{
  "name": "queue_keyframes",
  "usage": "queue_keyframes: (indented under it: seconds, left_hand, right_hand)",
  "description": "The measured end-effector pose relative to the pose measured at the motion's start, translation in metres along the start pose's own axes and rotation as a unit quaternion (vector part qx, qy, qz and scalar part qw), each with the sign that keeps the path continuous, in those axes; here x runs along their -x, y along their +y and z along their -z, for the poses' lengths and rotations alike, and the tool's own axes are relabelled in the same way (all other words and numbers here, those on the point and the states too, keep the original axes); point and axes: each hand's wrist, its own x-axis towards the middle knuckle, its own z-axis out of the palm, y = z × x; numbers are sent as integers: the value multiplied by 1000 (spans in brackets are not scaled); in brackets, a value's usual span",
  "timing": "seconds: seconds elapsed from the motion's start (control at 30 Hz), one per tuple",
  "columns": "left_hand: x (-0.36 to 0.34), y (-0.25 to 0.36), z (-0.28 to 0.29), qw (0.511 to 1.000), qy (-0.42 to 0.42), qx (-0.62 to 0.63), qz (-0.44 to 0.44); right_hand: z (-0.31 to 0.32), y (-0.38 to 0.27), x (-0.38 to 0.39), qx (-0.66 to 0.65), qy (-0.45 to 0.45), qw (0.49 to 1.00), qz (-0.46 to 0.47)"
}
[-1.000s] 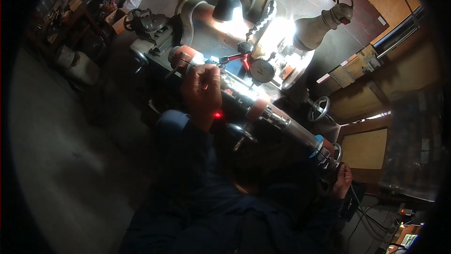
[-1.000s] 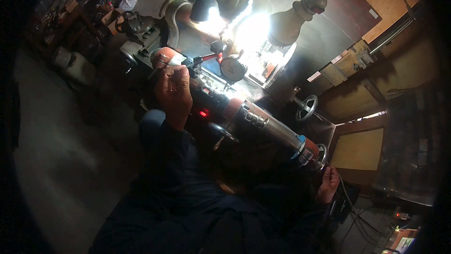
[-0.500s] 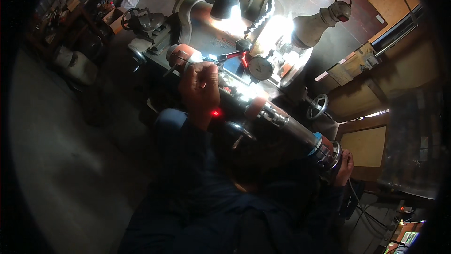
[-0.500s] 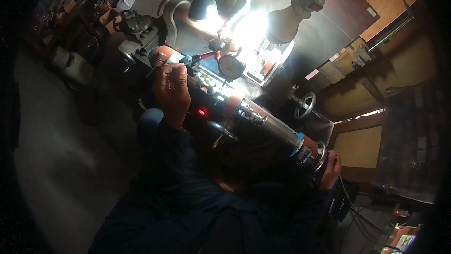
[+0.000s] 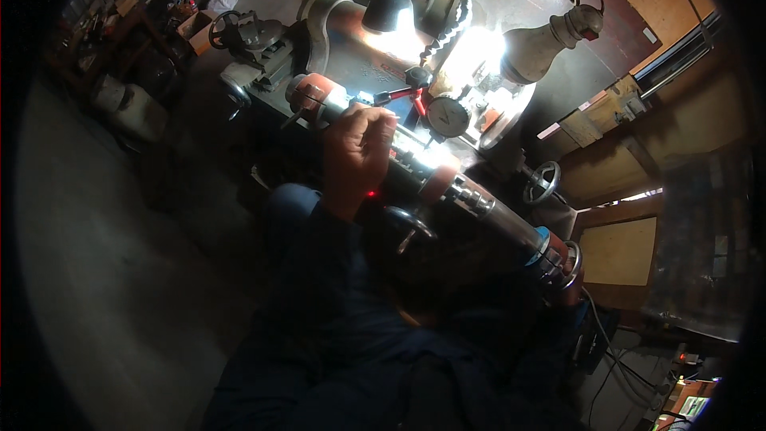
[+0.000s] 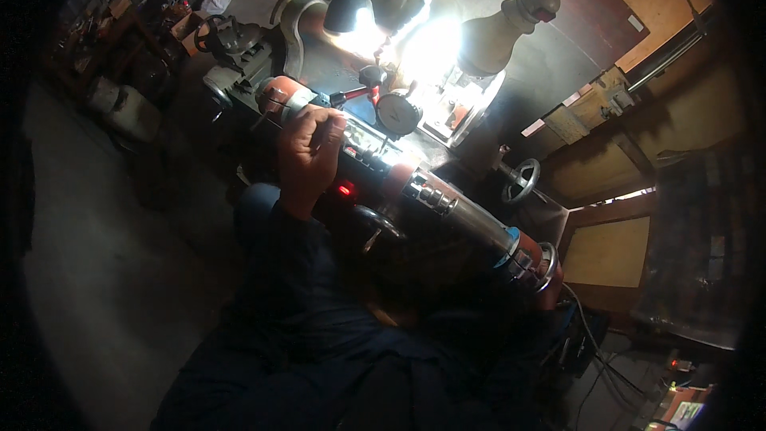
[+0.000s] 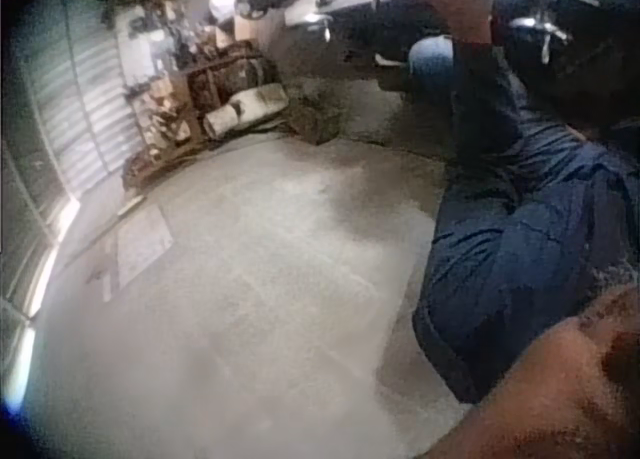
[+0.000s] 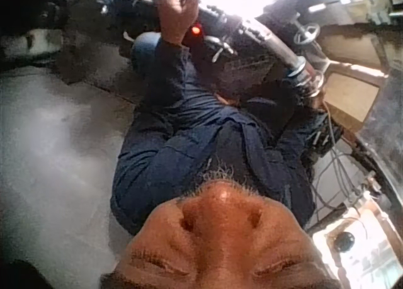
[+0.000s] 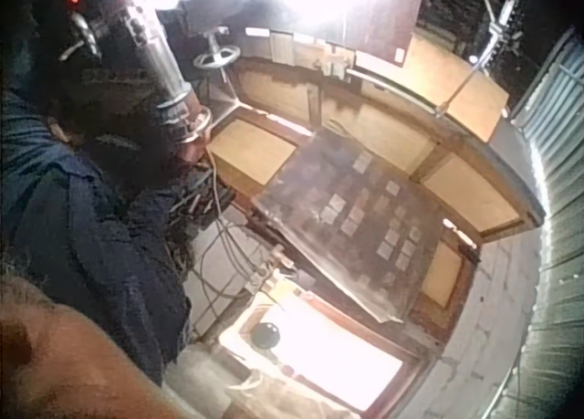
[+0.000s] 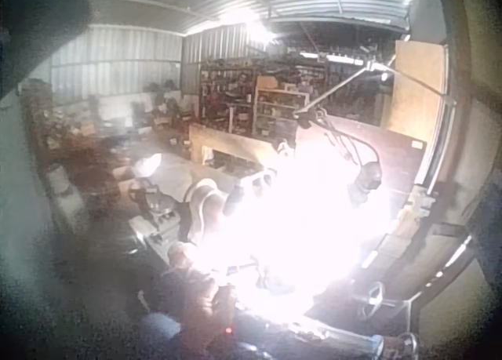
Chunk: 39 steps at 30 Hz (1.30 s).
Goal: Using a dial indicator and tools to calibrate or repair a piece of precision machinery.
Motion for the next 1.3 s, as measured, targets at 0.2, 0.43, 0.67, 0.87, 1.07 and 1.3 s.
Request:
queue_keyframes:
  seconds: [0.2,0.43,0.67,0.87,1.07,1.3]
  left_hand:
    - [-1,5,-1,998,-63,-14,10]
    - [6,14,-6,986,-164,-8,38]
    - [12,19,-8,971,-226,-22,77]
    - [11,22,-13,973,-224,-53,29]
    - [23,42,-24,958,-219,-166,81]
    - [20,48,-36,956,-194,-174,136]
  right_hand:
    - [8,-27,5,-129,138,981,-34]
    - [-31,-89,37,92,182,978,47]
    - [-56,-79,53,11,211,976,51]
    - [-56,-64,58,54,238,970,26]
    - [-56,-68,57,103,260,960,16]
    - [-56,-76,57,84,236,968,28]
